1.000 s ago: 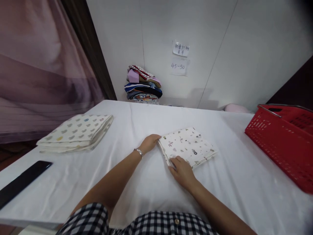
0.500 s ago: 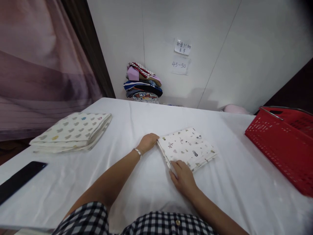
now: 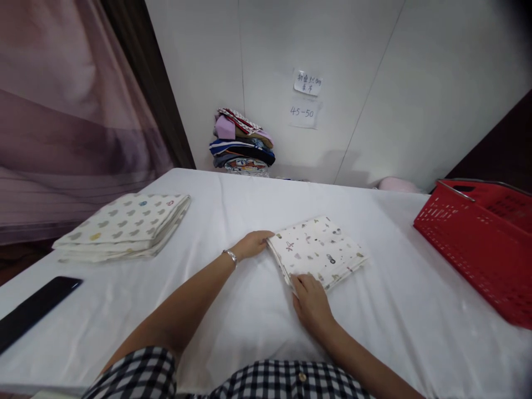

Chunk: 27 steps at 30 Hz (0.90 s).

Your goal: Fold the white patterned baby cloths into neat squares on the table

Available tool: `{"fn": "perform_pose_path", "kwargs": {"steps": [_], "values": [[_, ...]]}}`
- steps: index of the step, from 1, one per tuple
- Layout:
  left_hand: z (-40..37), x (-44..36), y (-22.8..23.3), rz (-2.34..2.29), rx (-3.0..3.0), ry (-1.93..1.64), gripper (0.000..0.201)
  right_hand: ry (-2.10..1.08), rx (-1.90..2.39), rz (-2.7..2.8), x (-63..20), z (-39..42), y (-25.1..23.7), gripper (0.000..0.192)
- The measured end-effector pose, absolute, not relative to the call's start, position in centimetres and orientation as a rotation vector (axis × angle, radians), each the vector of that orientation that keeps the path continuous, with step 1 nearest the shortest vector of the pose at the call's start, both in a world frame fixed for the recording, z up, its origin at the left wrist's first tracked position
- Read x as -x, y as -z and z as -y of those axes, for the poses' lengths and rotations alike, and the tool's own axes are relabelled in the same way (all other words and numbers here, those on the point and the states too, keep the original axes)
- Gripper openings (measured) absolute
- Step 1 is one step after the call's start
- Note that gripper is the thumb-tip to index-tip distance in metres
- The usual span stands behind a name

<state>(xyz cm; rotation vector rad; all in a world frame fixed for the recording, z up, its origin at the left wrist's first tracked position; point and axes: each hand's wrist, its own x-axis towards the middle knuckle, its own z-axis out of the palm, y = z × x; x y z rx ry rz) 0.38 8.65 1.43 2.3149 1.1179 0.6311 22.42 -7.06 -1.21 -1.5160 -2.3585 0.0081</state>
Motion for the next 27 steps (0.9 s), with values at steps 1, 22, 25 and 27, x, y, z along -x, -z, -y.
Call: {"fn": "perform_pose_path", "kwargs": {"steps": [1,22,25,27], "values": [[-8.6,-0.5,-1.6,-1.113,-2.312,-0.607,0.036,0.006,1.518,2.368,-22.8,6.9,1.2,0.043],[-4.7,-3.9,0.0,-1.334,-2.424,-0.633,0.017,-0.048,1.583,2.207,-31.7,7.1,0.2,0.026],[-4.3,-4.1,-0.8,-1.203,-2.424,-0.698,0.026,-0.078,1.628,2.172,-31.3,6.6,-0.7,0.026],[-4.2,-4.4,-1.2,-1.071,-2.442,-0.762,0.033,-0.091,1.657,2.173,-30.8,6.1,-1.2,0.027]]}}
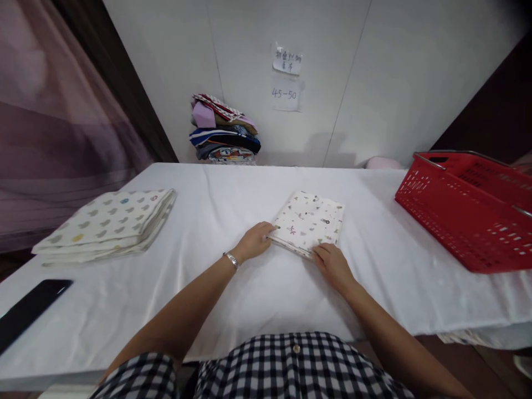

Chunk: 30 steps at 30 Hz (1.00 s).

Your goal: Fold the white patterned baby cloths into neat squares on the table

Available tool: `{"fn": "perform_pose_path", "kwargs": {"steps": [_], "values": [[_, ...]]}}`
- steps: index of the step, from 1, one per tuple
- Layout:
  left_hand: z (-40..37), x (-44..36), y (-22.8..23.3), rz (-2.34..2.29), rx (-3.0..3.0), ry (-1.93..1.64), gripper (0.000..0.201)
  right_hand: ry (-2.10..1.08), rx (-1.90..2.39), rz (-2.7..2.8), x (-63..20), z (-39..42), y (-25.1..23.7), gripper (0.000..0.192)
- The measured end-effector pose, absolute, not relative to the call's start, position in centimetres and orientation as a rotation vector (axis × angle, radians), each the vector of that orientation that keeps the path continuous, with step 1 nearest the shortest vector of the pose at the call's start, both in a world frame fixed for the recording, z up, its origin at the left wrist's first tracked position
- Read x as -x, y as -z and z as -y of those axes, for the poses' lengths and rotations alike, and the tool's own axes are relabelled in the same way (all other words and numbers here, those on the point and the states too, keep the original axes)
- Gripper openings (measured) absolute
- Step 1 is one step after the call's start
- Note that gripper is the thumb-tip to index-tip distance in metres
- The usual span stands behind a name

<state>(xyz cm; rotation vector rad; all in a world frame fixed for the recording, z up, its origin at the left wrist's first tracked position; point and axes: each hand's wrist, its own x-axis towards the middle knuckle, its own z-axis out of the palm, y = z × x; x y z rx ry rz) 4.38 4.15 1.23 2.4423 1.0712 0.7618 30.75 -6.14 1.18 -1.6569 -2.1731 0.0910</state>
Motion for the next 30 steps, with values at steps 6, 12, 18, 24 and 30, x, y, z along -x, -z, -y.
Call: {"fn": "perform_pose_path", "kwargs": {"steps": [6,12,18,24,30], "values": [[-4.8,-5.4,-0.9,-0.913,-2.621,-0.675,0.022,-0.166,1.724,2.248,-29.3,4.8,-2.0,0.024],[-5.7,-6.0,-0.6,-0.937,-2.609,-0.646,0.019,-0.145,1.777,2.271,-29.0,4.1,-1.8,0.021],[-5.6,-6.3,-1.3,-0.958,-2.608,-0.659,0.018,-0.038,1.801,2.277,-28.9,4.0,-0.9,0.026],[-5.0,-5.9,-0.8,-0.933,-2.644,-0.801,0.022,-0.018,1.655,2.246,-29.3,4.6,-0.6,0.02],[-4.7,-5.5,-0.5,-0.916,-2.783,-0.777,0.022,0.098,1.563,2.213,-29.3,4.8,-0.2,0.023]]}}
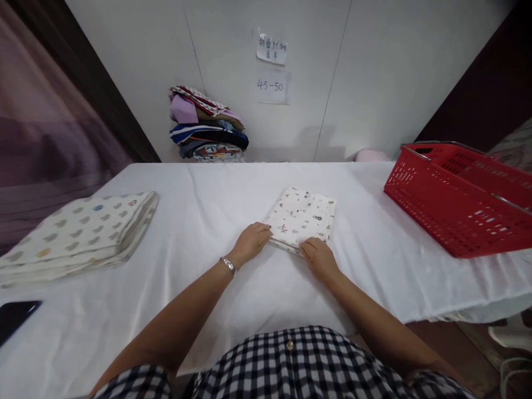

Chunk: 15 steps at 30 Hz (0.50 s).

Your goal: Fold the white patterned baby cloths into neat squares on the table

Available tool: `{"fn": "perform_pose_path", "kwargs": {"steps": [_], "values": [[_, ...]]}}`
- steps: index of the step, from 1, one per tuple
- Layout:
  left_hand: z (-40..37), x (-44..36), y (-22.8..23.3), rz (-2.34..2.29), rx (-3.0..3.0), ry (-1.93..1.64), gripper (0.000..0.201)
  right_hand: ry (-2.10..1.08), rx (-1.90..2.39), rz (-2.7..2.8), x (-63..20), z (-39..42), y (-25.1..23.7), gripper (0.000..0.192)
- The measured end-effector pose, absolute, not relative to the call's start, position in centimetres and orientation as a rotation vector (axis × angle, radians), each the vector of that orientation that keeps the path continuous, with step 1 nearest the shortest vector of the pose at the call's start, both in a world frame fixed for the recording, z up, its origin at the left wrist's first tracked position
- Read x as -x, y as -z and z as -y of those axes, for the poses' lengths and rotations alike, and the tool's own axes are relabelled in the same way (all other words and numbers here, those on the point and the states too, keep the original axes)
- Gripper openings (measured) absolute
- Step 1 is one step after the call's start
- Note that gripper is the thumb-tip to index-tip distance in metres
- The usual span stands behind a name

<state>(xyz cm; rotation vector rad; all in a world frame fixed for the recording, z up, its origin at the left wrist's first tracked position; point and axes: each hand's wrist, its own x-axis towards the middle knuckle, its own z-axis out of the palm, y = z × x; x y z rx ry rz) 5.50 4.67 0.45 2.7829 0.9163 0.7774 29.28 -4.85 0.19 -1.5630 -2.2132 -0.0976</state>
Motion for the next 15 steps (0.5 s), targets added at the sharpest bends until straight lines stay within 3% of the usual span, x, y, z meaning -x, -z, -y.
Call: {"fn": "perform_pose_path", "kwargs": {"steps": [9,15], "values": [[-4.4,-4.4,-0.3,-0.909,-2.77,-0.707,0.021,0.097,1.384,2.258,-29.9,5.8,0.8,0.023],[-4.8,-3.9,-0.1,-0.925,-2.746,-0.713,0.02,0.115,1.302,2.244,-30.6,6.7,1.8,0.033]]}}
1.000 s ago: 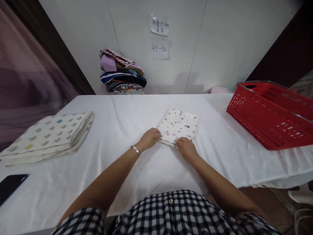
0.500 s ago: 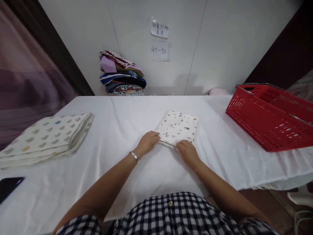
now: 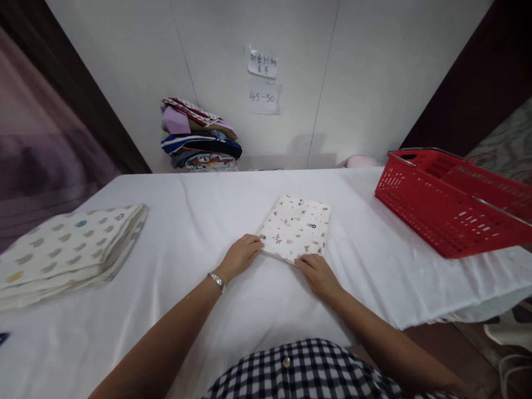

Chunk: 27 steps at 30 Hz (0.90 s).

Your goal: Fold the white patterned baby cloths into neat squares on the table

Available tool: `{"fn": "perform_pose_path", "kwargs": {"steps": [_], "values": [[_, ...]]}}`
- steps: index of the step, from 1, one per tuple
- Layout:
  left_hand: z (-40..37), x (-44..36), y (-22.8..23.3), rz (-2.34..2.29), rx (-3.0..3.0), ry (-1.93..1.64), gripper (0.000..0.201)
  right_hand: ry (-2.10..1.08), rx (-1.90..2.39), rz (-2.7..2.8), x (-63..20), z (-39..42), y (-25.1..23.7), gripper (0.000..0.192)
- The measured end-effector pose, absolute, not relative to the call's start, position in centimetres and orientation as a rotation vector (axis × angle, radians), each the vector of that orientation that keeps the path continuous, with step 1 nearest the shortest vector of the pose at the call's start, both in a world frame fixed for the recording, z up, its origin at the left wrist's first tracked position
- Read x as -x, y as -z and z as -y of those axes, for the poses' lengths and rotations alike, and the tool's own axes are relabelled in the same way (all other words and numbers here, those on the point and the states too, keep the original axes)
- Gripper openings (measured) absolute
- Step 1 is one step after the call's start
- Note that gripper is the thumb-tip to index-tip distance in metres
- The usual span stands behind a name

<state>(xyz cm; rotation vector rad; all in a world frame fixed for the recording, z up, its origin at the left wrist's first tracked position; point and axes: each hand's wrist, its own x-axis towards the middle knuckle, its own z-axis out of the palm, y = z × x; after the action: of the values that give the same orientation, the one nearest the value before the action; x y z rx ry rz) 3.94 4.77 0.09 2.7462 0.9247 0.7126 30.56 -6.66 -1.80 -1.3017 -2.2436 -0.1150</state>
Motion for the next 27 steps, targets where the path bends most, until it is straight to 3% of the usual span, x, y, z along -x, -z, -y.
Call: {"fn": "perform_pose_path", "kwargs": {"steps": [7,12,18,27], "values": [[-5.2,-4.2,0.5,-0.962,-2.754,-0.765,0.017,0.183,1.402,2.172,-30.8,6.7,2.5,0.036],[-5.2,-4.0,1.0,-0.94,-2.757,-0.772,0.031,0.262,1.419,2.222,-31.1,6.7,3.4,0.043],[-5.9,-4.5,1.7,-0.96,-2.641,-0.843,0.025,0.233,1.422,2.323,-31.2,6.1,4.6,0.054],[-1.6,-2.9,1.5,-1.132,-2.533,-0.925,0.026,0.122,1.272,2.384,-31.4,5.9,4.5,0.045]]}}
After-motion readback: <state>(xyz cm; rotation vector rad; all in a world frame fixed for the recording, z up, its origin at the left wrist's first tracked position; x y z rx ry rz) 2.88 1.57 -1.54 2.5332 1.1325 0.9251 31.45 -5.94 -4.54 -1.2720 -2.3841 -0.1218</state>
